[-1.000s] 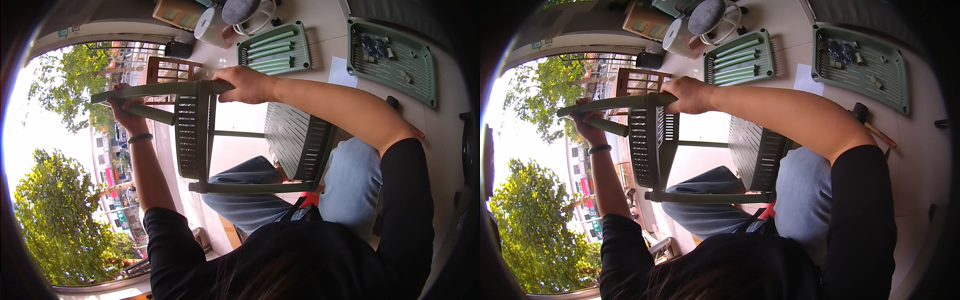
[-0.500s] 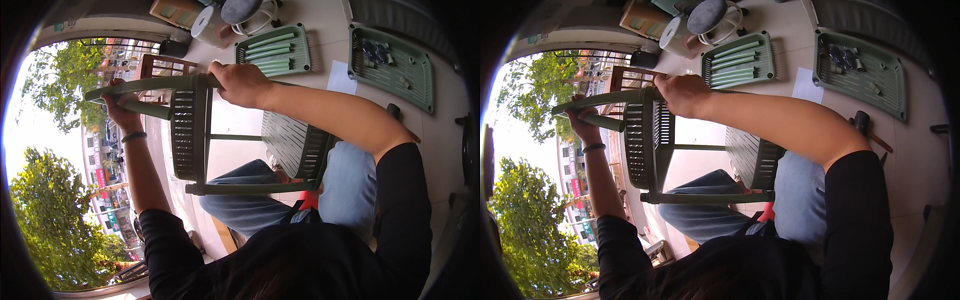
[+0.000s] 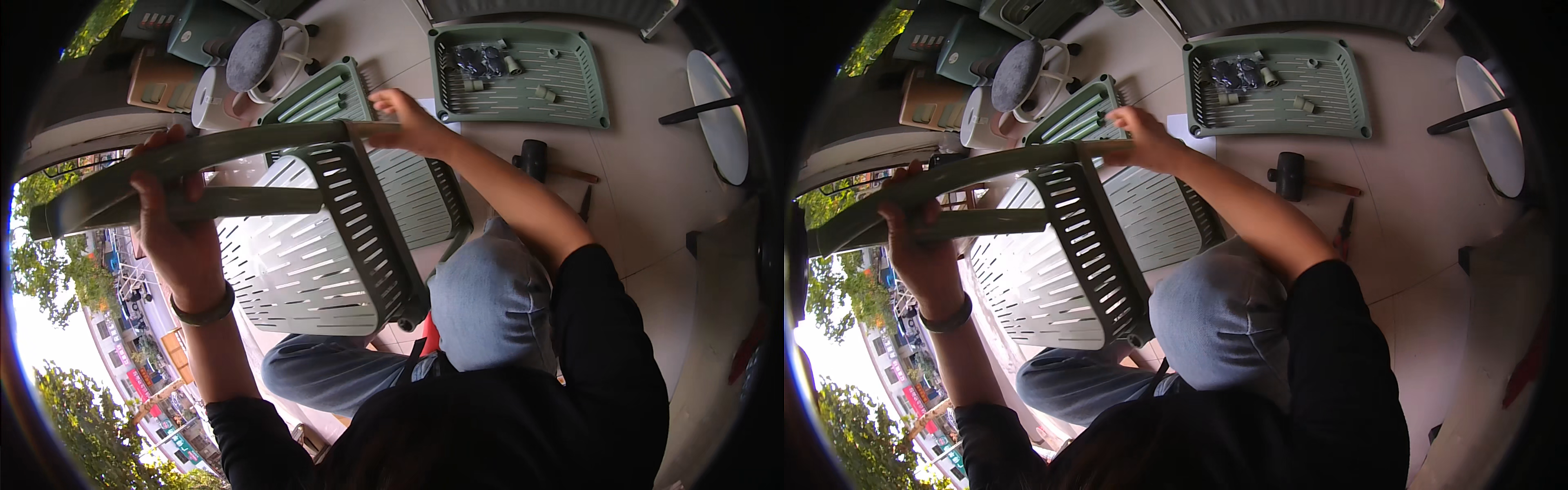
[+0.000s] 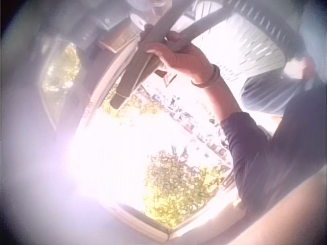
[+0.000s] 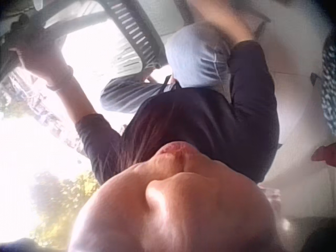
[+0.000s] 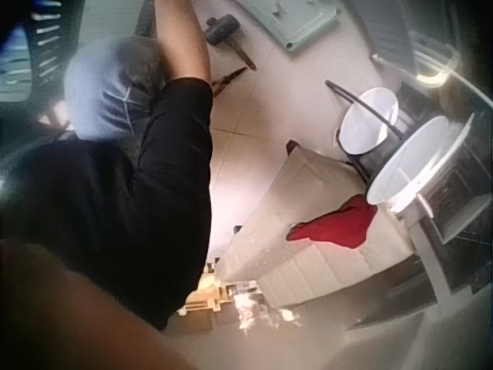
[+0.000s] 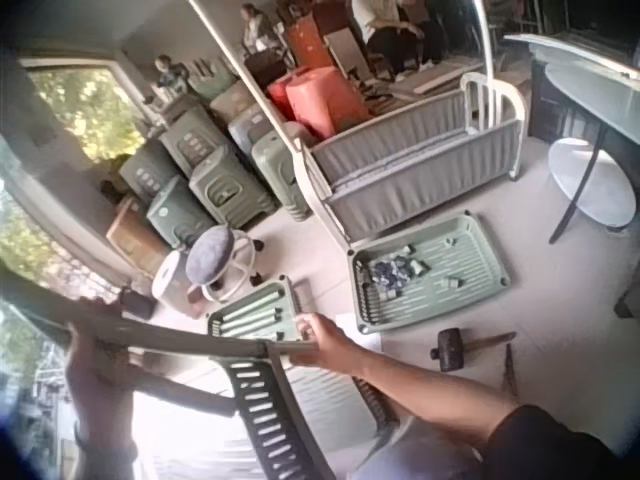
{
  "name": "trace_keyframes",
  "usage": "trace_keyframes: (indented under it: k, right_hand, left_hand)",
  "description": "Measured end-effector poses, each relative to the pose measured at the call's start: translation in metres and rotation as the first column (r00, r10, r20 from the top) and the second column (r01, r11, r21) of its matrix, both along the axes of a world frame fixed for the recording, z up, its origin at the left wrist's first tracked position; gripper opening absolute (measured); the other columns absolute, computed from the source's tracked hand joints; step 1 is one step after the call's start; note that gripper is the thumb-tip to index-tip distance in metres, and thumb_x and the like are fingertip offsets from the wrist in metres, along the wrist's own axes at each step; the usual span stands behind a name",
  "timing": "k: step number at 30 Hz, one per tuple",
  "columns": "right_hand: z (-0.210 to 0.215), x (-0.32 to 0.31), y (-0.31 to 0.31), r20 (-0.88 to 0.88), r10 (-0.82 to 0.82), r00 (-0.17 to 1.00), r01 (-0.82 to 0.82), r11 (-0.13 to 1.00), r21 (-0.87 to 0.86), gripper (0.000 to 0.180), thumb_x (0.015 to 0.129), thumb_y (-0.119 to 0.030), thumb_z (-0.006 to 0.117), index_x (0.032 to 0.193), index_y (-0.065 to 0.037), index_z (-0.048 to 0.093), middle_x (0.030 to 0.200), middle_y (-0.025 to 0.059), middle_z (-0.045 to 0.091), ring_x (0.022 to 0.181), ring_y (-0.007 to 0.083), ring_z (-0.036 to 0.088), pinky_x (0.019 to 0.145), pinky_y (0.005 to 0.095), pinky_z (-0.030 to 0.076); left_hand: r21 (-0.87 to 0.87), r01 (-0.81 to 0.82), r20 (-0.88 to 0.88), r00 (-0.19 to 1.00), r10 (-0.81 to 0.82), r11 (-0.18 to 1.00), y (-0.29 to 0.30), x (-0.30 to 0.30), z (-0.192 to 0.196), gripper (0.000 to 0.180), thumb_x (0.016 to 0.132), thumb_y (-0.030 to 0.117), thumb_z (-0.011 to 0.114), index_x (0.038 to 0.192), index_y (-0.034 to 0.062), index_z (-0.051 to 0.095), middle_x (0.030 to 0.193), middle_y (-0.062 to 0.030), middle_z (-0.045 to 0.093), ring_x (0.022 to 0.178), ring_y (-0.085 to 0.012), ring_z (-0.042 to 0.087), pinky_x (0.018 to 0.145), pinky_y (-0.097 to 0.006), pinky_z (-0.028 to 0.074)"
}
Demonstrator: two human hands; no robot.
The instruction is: The person assembles a green plastic chair by inserting legs and crossbars into the seat and backrest, using a rubber mallet to secure the joints. The person flips the chair to attach the backrest and continues hammering the legs into place.
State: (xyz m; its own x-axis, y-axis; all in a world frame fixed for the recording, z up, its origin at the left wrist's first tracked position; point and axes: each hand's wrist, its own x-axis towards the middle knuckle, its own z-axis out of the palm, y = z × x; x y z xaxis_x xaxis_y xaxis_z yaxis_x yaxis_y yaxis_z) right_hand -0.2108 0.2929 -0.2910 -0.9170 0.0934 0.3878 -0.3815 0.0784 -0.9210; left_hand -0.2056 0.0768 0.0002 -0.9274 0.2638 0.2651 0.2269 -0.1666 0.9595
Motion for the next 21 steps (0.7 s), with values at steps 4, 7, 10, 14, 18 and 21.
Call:
trace_keyframes:
  k: [4,7,10,14,18,21]
  right_hand:
    - [-0.120,0.122,0.136,0.501,-0.709,0.496,0.195,0.654,0.731,0.031,0.078,-0.007,0.065,0.110,-0.006,0.063,0.116,0.0140,0.061,0.117,0.0305,0.055,0.094,0.0391,0.047]
    - [-0.183,0.202,0.178,0.384,-0.783,0.489,-0.182,0.340,0.923,0.037,0.080,-0.011,0.067,0.116,-0.008,0.059,0.119,0.0124,0.058,0.113,0.0319,0.054,0.097,0.0422,0.045]
    - [-0.223,0.215,0.198,0.490,-0.665,0.564,-0.388,0.311,0.868,0.038,0.079,-0.015,0.068,0.114,-0.007,0.058,0.116,0.0138,0.059,0.112,0.0321,0.055,0.095,0.0426,0.047]
    - [-0.213,0.188,0.208,0.819,-0.398,0.414,-0.470,0.677,0.566,0.033,0.077,-0.015,0.067,0.106,-0.002,0.058,0.098,0.0189,0.064,0.096,0.0333,0.062,0.082,0.0432,0.050]
    - [-0.113,0.182,0.190,0.871,-0.183,0.456,-0.441,0.803,0.400,0.026,0.076,-0.018,0.069,0.090,0.001,0.057,0.079,0.0174,0.060,0.074,0.0299,0.061,0.068,0.0419,0.047]
    - [0.004,0.173,0.173,0.667,-0.178,0.723,-0.140,0.908,0.395,0.030,0.089,-0.028,0.067,0.090,0.000,0.057,0.072,0.0112,0.056,0.067,0.0178,0.053,0.064,0.0333,0.045]
  left_hand:
    - [-0.127,-0.011,-0.052,0.999,0.004,0.992,0.074,-0.011,-0.040,0.025,0.097,0.019,0.058,0.113,-0.0005,0.059,0.109,-0.0177,0.064,0.077,-0.0135,0.056,0.062,-0.024,0.044]
    - [-0.153,0.063,-0.010,0.998,-0.065,0.986,0.105,-0.026,-0.056,0.024,0.095,0.016,0.060,0.112,-0.0007,0.060,0.106,-0.0169,0.066,0.073,-0.0112,0.057,0.059,-0.022,0.044]
    - [-0.132,0.045,-0.015,0.999,-0.048,0.990,0.110,-0.028,-0.067,0.021,0.093,0.015,0.062,0.107,-0.0009,0.062,0.104,-0.0166,0.067,0.069,-0.0100,0.056,0.057,-0.020,0.043]
    - [-0.104,0.074,-0.018,0.997,-0.077,0.992,0.100,-0.025,-0.066,0.019,0.090,0.010,0.064,0.106,-0.0009,0.063,0.102,-0.0145,0.067,0.066,-0.0095,0.055,0.057,-0.020,0.043]
    - [-0.046,0.096,0.093,0.991,-0.092,0.994,0.102,-0.029,-0.064,0.020,0.081,0.009,0.074,0.096,-0.0009,0.065,0.091,-0.0076,0.069,0.061,-0.0094,0.055,0.054,-0.023,0.045]
    - [0.094,0.138,0.152,0.977,-0.152,0.986,0.102,-0.034,-0.070,0.026,0.076,0.010,0.080,0.096,0.0019,0.066,0.085,-0.0030,0.066,0.064,-0.0086,0.054,0.054,-0.024,0.043]
